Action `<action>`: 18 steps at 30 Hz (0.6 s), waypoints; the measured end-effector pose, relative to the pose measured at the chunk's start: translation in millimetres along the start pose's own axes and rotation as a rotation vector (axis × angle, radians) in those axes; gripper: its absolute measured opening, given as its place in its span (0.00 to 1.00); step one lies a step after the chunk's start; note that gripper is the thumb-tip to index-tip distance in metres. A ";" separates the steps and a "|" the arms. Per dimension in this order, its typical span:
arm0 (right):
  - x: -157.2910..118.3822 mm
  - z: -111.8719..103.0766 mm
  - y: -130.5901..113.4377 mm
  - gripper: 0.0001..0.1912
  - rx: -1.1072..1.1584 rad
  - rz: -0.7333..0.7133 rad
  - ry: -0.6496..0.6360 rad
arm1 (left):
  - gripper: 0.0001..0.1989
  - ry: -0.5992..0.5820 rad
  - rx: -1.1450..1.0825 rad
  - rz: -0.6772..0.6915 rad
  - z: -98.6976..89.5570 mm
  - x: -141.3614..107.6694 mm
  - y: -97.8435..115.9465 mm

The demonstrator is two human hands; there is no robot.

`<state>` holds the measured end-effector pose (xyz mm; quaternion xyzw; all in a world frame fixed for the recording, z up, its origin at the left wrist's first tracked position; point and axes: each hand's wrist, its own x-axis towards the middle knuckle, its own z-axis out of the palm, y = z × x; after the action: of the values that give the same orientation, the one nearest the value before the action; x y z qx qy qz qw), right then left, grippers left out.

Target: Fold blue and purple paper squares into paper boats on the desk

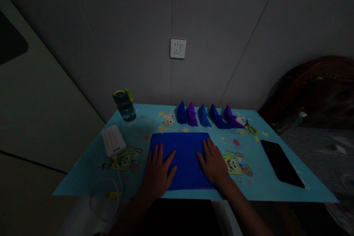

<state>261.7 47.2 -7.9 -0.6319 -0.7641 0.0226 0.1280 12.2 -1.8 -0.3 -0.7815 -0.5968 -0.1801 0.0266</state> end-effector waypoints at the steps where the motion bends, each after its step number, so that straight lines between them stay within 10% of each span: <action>1: -0.4 0.0 -0.5 0.36 0.008 -0.002 0.008 | 0.25 0.020 0.005 -0.050 0.5 1.1 0.1; 8: 0.3 -8.4 0.3 0.29 0.095 0.092 0.131 | 0.23 0.106 -0.130 -0.295 -3.9 14.6 -12.1; 18: 23.3 -18.8 29.0 0.31 0.386 0.186 0.093 | 0.33 0.101 -0.955 -0.644 -22.8 24.8 -40.1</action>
<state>289.8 73.2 8.5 -0.6639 -0.6770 0.1511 0.2794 -25.8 26.7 21.8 -0.4762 -0.6553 -0.4654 -0.3568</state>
